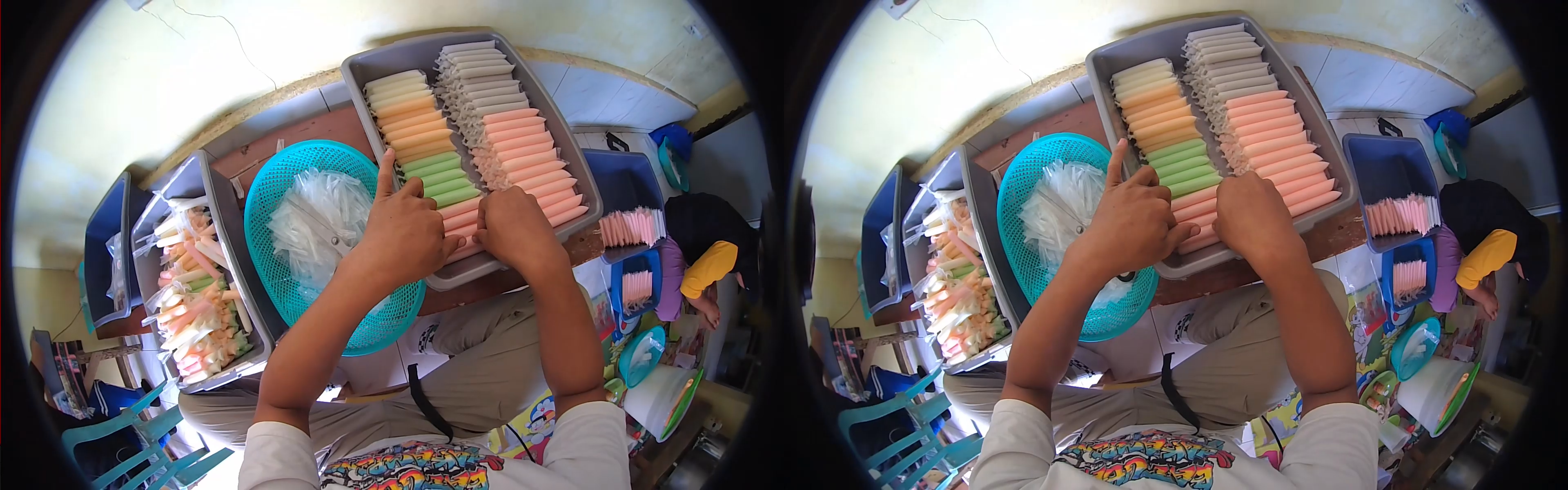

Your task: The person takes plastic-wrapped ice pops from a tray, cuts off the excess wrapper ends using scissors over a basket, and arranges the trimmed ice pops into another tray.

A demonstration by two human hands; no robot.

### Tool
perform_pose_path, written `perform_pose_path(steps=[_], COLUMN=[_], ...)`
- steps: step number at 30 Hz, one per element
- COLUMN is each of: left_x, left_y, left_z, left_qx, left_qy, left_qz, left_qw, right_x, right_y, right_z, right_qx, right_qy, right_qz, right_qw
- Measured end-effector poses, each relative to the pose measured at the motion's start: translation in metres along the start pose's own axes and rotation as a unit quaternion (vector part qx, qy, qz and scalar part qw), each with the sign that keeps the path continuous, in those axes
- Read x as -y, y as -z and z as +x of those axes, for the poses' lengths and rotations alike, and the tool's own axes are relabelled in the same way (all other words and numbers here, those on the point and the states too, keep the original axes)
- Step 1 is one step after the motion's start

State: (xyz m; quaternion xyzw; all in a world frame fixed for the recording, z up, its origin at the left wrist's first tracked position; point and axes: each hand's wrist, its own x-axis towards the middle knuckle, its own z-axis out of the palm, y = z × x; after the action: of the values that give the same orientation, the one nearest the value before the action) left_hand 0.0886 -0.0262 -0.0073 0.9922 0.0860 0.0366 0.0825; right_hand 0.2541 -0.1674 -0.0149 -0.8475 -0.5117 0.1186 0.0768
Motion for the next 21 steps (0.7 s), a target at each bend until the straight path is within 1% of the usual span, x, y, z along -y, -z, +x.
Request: perform_pose_path(steps=[3,7,9,10,12,13,15,16,18,19,21], left_x=[0.001,0.002,0.003,0.004,0.005,0.004,0.003,0.004,0.005,0.006,0.009], left_y=[-0.003,-0.006,-0.007,-0.007,-0.006,-0.006,-0.005,-0.008,-0.009,-0.005,0.005], left_z=[0.0,0.0,-0.001,-0.001,-0.002,-0.003,-0.004,-0.005,-0.007,-0.009,-0.015], left_qx=[-0.015,-0.023,-0.033,-0.036,-0.052,-0.054,-0.079,-0.083,-0.194,-0.197,-0.233], left_qy=[-0.004,-0.006,-0.009,-0.009,-0.011,-0.011,-0.003,-0.004,-0.009,-0.013,-0.019], left_qz=[0.006,0.004,-0.009,-0.007,-0.055,-0.052,-0.11,-0.106,-0.193,-0.19,-0.234], left_qw=[1.0,1.0,0.999,0.999,0.997,0.997,0.991,0.991,0.962,0.962,0.944], right_x=[0.004,0.004,0.007,0.009,0.011,0.011,0.009,0.009,0.01,0.01,0.013], right_y=[0.006,0.011,0.02,0.023,0.028,0.028,0.026,0.026,0.026,0.027,0.029], right_z=[-0.001,-0.005,-0.009,-0.011,-0.017,-0.018,-0.016,-0.014,-0.011,-0.011,-0.009], right_qx=[0.015,-0.005,0.001,-0.002,-0.051,-0.054,-0.11,-0.115,-0.173,-0.178,-0.218], right_qy=[-0.015,-0.011,-0.03,-0.029,-0.004,-0.002,0.026,0.027,0.042,0.043,0.061], right_qz=[0.014,0.02,0.07,0.069,0.094,0.094,0.124,0.123,0.186,0.185,0.226], right_qw=[1.0,1.0,0.997,0.997,0.994,0.994,0.986,0.985,0.966,0.966,0.948])
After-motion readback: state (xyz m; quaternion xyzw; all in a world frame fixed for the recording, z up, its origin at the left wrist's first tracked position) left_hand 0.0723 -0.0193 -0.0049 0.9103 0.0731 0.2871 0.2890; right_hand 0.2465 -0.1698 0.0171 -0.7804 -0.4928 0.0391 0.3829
